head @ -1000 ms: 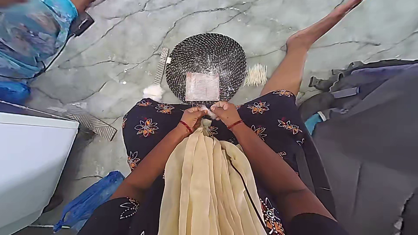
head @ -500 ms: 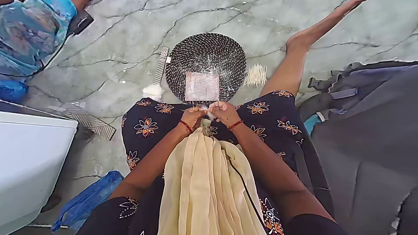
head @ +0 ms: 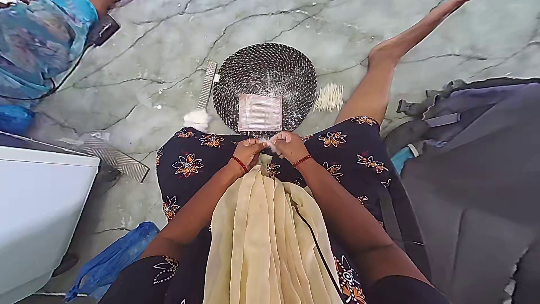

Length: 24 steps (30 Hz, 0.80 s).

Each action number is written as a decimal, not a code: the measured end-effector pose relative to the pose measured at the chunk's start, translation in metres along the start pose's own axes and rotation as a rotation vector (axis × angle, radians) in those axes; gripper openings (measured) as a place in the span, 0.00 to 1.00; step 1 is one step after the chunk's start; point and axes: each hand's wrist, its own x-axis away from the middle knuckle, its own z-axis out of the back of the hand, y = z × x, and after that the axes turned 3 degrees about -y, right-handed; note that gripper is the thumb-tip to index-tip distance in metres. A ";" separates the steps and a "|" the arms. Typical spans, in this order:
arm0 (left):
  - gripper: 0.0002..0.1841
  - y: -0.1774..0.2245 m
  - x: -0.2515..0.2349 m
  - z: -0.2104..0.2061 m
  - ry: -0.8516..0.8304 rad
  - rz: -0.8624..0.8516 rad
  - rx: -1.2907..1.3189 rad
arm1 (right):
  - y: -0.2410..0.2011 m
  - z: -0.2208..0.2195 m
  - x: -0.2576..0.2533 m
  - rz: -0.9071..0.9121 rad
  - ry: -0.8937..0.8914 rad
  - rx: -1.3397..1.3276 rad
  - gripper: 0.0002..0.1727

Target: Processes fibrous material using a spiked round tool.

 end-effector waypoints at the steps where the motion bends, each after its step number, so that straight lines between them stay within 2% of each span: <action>1: 0.09 0.001 0.001 0.000 -0.009 -0.001 0.018 | -0.001 0.000 0.000 -0.005 0.010 -0.014 0.10; 4: 0.12 0.000 0.001 -0.001 -0.055 -0.016 0.079 | -0.002 0.000 0.000 0.004 0.017 -0.029 0.10; 8: 0.05 0.001 0.004 -0.004 -0.031 -0.008 0.002 | -0.002 0.000 0.000 0.017 0.004 -0.016 0.09; 12: 0.06 0.001 0.002 -0.002 -0.032 -0.008 -0.017 | -0.001 0.003 -0.001 0.014 0.037 -0.063 0.11; 16: 0.05 0.000 0.001 -0.002 -0.016 0.002 -0.002 | -0.004 0.004 0.002 -0.025 -0.009 -0.042 0.12; 22: 0.09 -0.001 0.001 -0.001 -0.032 -0.003 0.023 | -0.007 0.005 0.001 -0.047 0.023 0.007 0.10; 24: 0.14 -0.002 0.004 -0.001 -0.064 -0.022 0.053 | -0.005 0.003 0.000 -0.031 0.022 0.019 0.11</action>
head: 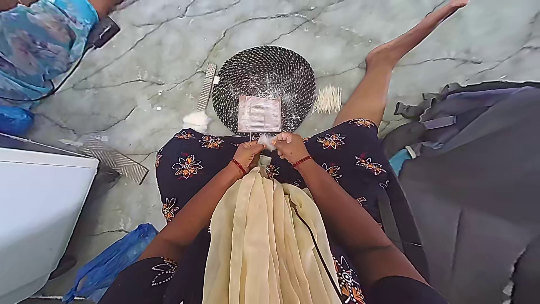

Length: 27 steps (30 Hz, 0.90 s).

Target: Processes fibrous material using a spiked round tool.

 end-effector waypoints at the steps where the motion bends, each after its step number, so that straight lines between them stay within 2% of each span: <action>1: 0.15 0.000 0.004 0.000 -0.021 -0.001 -0.016 | 0.001 -0.001 0.000 0.014 -0.004 0.015 0.12; 6: 0.02 0.000 0.007 0.000 -0.004 0.028 -0.159 | 0.001 -0.003 0.000 0.024 0.008 0.003 0.14; 9: 0.03 0.002 0.007 -0.001 0.026 0.037 -0.125 | 0.000 -0.001 0.002 0.023 -0.004 -0.048 0.15; 12: 0.04 0.000 0.005 0.000 0.038 0.033 -0.096 | -0.001 0.000 0.004 -0.013 -0.051 -0.058 0.13; 16: 0.05 0.001 0.005 0.000 0.051 0.047 -0.110 | -0.001 0.001 0.003 -0.048 -0.008 -0.076 0.10; 19: 0.03 -0.001 0.004 0.001 0.043 0.036 -0.121 | 0.000 0.001 0.002 -0.010 -0.049 -0.077 0.13; 23: 0.02 0.001 0.006 -0.001 0.058 0.044 -0.146 | 0.004 -0.003 0.001 0.003 -0.048 -0.036 0.10; 27: 0.04 0.002 -0.002 -0.001 0.058 -0.006 0.019 | 0.001 0.002 0.000 -0.024 -0.039 -0.028 0.09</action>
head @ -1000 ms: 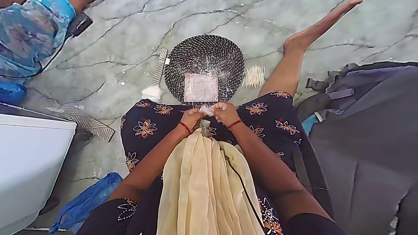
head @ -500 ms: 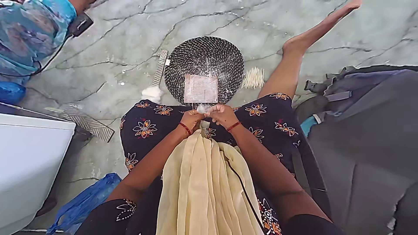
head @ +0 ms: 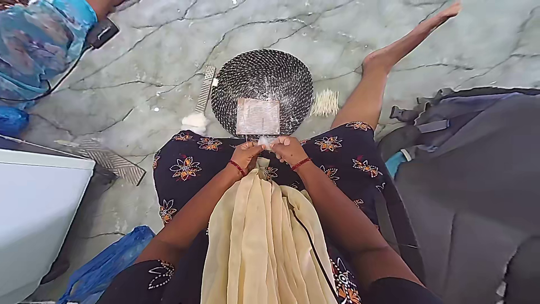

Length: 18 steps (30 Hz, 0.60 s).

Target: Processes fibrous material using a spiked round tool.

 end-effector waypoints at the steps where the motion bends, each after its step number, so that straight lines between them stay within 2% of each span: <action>1: 0.05 0.000 -0.001 0.000 -0.001 -0.007 0.035 | 0.000 0.000 0.000 0.001 -0.006 0.007 0.09; 6: 0.08 -0.004 0.005 0.005 -0.012 0.008 -0.058 | 0.002 -0.002 -0.001 -0.016 -0.013 -0.038 0.10; 8: 0.09 -0.005 0.004 0.006 -0.020 0.007 -0.059 | 0.002 -0.001 -0.001 0.022 -0.032 -0.068 0.13; 11: 0.10 -0.003 -0.003 0.002 0.012 0.010 -0.014 | 0.006 -0.004 -0.003 0.093 -0.024 -0.013 0.11; 15: 0.07 -0.003 0.004 0.005 0.007 0.033 -0.032 | 0.002 -0.003 -0.003 0.021 0.016 -0.053 0.14; 18: 0.06 -0.002 0.004 0.005 0.022 0.050 0.010 | 0.000 -0.002 0.001 -0.034 -0.059 -0.169 0.20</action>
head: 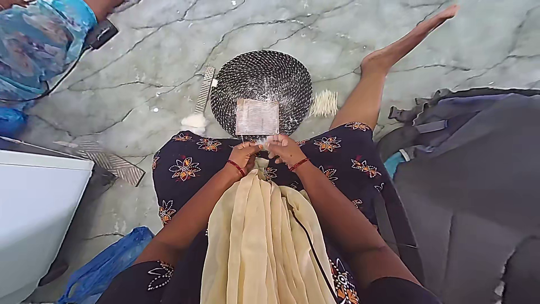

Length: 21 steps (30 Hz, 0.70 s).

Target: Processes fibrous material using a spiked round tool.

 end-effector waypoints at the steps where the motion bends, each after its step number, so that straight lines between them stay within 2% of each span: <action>1: 0.06 0.000 0.000 0.000 0.009 0.001 0.015 | 0.002 -0.001 -0.001 -0.004 -0.004 -0.001 0.21; 6: 0.06 0.002 -0.001 -0.001 0.013 0.016 0.068 | 0.000 0.002 -0.003 -0.001 0.066 -0.020 0.23; 10: 0.18 0.000 -0.003 0.000 -0.021 -0.004 0.106 | 0.001 0.000 -0.003 0.025 0.072 0.011 0.27; 14: 0.08 0.003 0.000 -0.003 0.054 0.017 0.056 | 0.001 0.000 -0.003 0.015 0.076 -0.022 0.27; 18: 0.09 0.004 0.001 -0.003 0.054 0.026 0.051 | 0.002 0.001 -0.003 -0.003 0.044 -0.059 0.25; 21: 0.09 0.004 -0.002 -0.005 0.074 0.027 0.068 | 0.004 -0.001 -0.004 0.021 0.098 -0.059 0.16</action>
